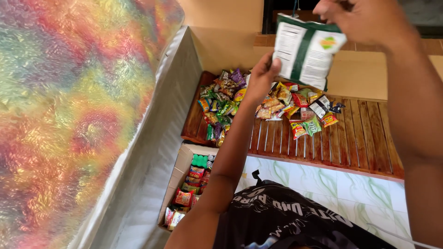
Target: The person is sorting various snack bags and placing them into a cardboard box.
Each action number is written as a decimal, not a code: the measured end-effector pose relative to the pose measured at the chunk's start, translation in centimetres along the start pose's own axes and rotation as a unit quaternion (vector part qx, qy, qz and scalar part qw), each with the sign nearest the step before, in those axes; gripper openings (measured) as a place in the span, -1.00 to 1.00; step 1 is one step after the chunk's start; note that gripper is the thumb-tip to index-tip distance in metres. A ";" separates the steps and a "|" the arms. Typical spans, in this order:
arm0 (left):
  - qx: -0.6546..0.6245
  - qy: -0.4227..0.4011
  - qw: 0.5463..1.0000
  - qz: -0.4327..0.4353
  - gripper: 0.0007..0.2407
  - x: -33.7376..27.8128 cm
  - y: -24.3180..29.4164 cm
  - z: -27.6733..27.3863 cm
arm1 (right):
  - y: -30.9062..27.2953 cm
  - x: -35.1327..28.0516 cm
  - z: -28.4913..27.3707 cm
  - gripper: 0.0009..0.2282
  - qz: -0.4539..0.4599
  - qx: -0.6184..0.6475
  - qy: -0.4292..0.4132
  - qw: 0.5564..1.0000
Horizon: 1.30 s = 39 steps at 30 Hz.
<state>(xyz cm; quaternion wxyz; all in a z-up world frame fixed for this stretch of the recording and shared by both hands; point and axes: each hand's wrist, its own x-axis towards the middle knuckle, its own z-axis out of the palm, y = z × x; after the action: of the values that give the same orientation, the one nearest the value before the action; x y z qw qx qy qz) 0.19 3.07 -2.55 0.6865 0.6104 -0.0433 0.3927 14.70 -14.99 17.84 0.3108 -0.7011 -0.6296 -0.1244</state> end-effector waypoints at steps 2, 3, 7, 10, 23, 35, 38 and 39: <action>-0.009 0.024 0.999 -0.018 -0.56 -0.2 -0.2 -0.7 | 2.1 0.0 -0.3 -0.83 -0.049 0.022 -0.002 0.999; -0.148 0.016 0.987 -0.053 -0.61 -0.5 -0.4 -1.0 | 2.3 0.0 -0.4 -0.83 -0.071 0.136 -0.027 0.988; -0.384 -0.090 0.916 -0.075 -0.67 -0.8 -0.7 -1.0 | -0.7 -0.4 0.5 -0.76 -0.172 0.242 -0.034 0.954; -0.459 -0.183 0.861 -0.123 -0.66 -1.0 -1.5 0.2 | -3.5 -0.3 1.4 -0.67 -0.052 0.172 -0.037 0.983; -0.382 -0.141 0.906 -0.118 -0.31 0.7 3.7 -1.0 | 1.8 -0.7 1.9 -0.89 -0.049 0.163 0.000 0.985; 0.005 0.028 0.999 0.020 -0.54 0.6 4.7 2.0 | -1.6 -0.6 0.7 -0.78 -0.086 0.221 0.130 0.963; -0.013 0.034 0.999 0.022 -0.55 1.0 4.1 2.0 | -1.0 -0.8 0.6 -0.78 -0.056 0.265 0.103 0.957; -0.020 0.025 0.999 0.010 -0.55 1.2 3.7 2.0 | 0.3 -0.8 1.0 -0.81 -0.062 0.274 0.115 0.953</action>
<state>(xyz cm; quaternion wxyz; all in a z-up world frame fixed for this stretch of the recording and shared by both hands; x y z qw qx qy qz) -0.34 1.75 1.58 0.6958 0.5858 -0.0404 0.4136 14.61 -15.01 16.50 0.5529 -0.5294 -0.6418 -0.0465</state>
